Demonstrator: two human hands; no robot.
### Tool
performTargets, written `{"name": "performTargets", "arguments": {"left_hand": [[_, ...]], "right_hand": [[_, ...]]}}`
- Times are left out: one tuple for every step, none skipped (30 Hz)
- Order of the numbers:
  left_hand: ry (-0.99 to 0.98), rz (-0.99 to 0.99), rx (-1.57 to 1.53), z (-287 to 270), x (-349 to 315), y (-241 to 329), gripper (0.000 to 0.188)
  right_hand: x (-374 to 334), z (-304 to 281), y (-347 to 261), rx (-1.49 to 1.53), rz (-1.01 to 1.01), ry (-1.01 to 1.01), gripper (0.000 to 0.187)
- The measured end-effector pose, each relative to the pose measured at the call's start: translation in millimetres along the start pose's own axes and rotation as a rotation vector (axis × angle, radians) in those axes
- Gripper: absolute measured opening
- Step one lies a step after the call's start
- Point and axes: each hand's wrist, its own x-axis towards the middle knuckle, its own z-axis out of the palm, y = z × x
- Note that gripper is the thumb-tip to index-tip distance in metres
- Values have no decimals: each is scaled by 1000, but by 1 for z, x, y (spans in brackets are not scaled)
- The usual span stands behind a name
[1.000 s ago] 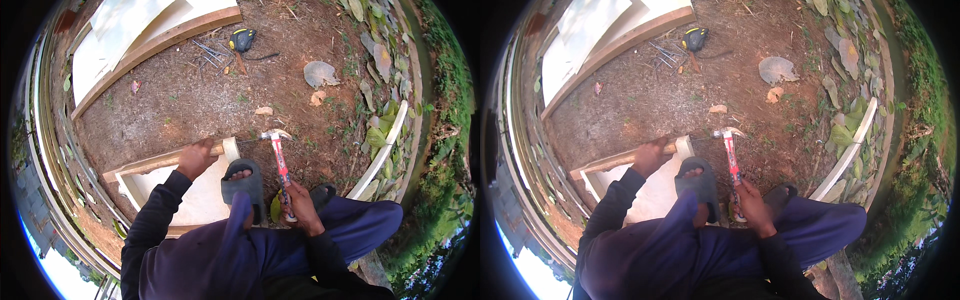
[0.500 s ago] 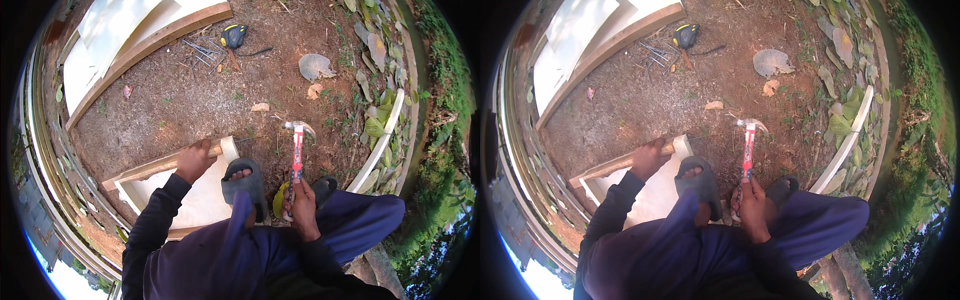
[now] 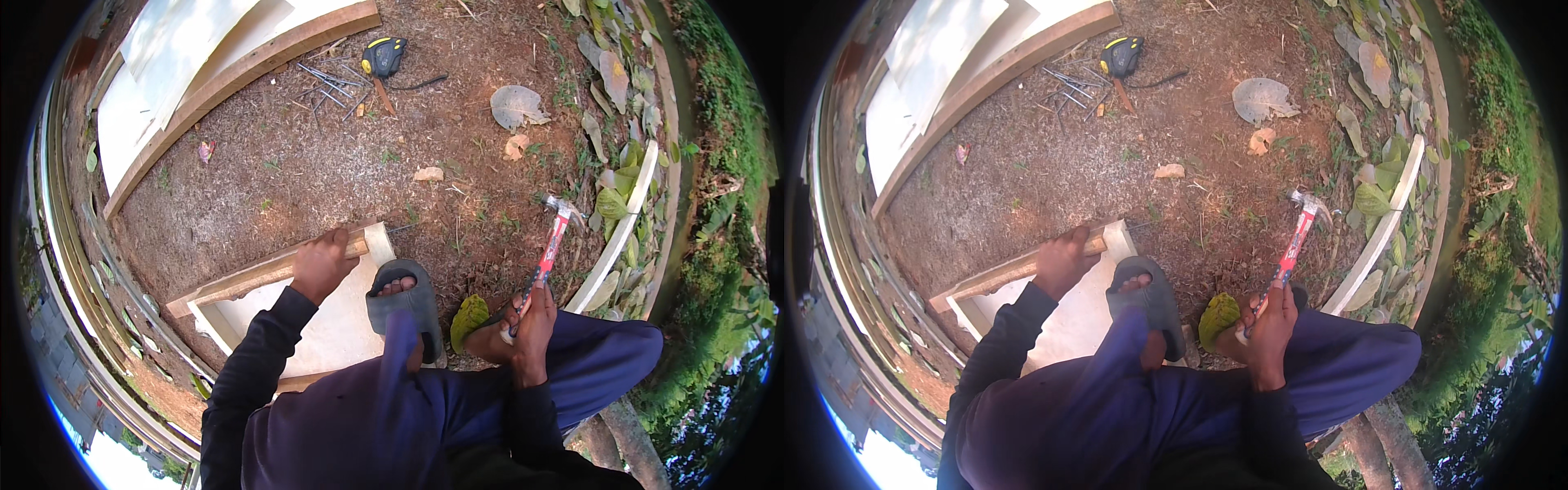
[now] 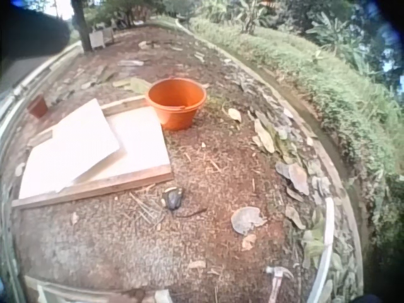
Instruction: The person assembles a wooden frame by positioning planks and hammering nails to secure them. The person adjusts the frame and continues nailing to complete the structure.
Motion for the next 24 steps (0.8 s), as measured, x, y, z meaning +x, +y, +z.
{"name": "performTargets", "arguments": {"left_hand": [[-2, -4, -1, -1, 0, 1, 54], [9, 9, -3, 0, 2, 0, 54], [20, 21, -5, 2, 3, 0, 54], [32, 33, -8, 4, 5, 0, 54], [19, 23, -5, 3, 4, 0, 55], [5, 15, -3, 1, 4, 1, 55], [-8, 8, -1, 0, 4, 2, 55], [-6, -5, 3, 2, 1, 1, 55], [-3, -12, 9, 2, -1, -1, 55], [2, -19, 12, 3, -2, -2, 55], [-40, -45, 7, 2, 1, 1, 55], [-85, -76, 4, -4, 2, 5, 56], [-130, -109, 2, -7, 3, 8, 57], [-131, -102, -2, -9, 5, 9, 57], [-137, -94, -10, -9, 7, 9, 56], [-143, -86, -17, -9, 7, 9, 56], [-125, -78, -19, -8, 6, 9, 56], [-107, -69, -20, -8, 5, 8, 55], [-89, -60, -22, -7, 4, 7, 55], [-83, -64, -19, -6, 3, 6, 54], [-77, -69, -16, -4, 2, 5, 54], [-70, -74, -13, -3, 1, 5, 53], [-80, -77, -7, -4, 2, 6, 53], [-89, -80, -2, -5, 4, 7, 53]], "right_hand": [[-5, 3, 5, -63, 98, -57, 19], [-16, 13, 13, -123, 196, -111, 19], [-25, 21, 21, -184, 294, -167, 18], [-33, 24, 29, -247, 350, -260, 18], [-40, 27, 37, -313, 408, -355, 18], [-43, 29, 38, -378, 465, -450, 17], [-37, 26, 27, -337, 416, -358, 17], [-25, 16, 20, -233, 366, -254, 17], [-13, 4, 12, -189, 264, -186, 18], [-2, -4, 5, -149, 158, -117, 18], [8, -10, 3, -109, 115, -76, 19], [17, -13, 3, -70, 78, -39, 19], [21, -14, 2, -33, 42, -3, 20], [19, -6, 3, -92, 135, -59, 19], [10, 6, 8, -154, 231, -111, 19], [5, 13, 10, -215, 327, -162, 18], [8, 7, 13, -248, 530, -363, 18], [9, 2, 11, -223, 549, -368, 17], [9, -4, 8, -199, 567, -373, 17], [11, -9, 4, -175, 588, -377, 17], [14, -14, 2, -172, 518, -314, 19], [20, -15, 0, -162, 459, -249, 19], [28, -14, 0, -147, 396, -184, 19], [34, -13, 1, -131, 333, -118, 19]]}}
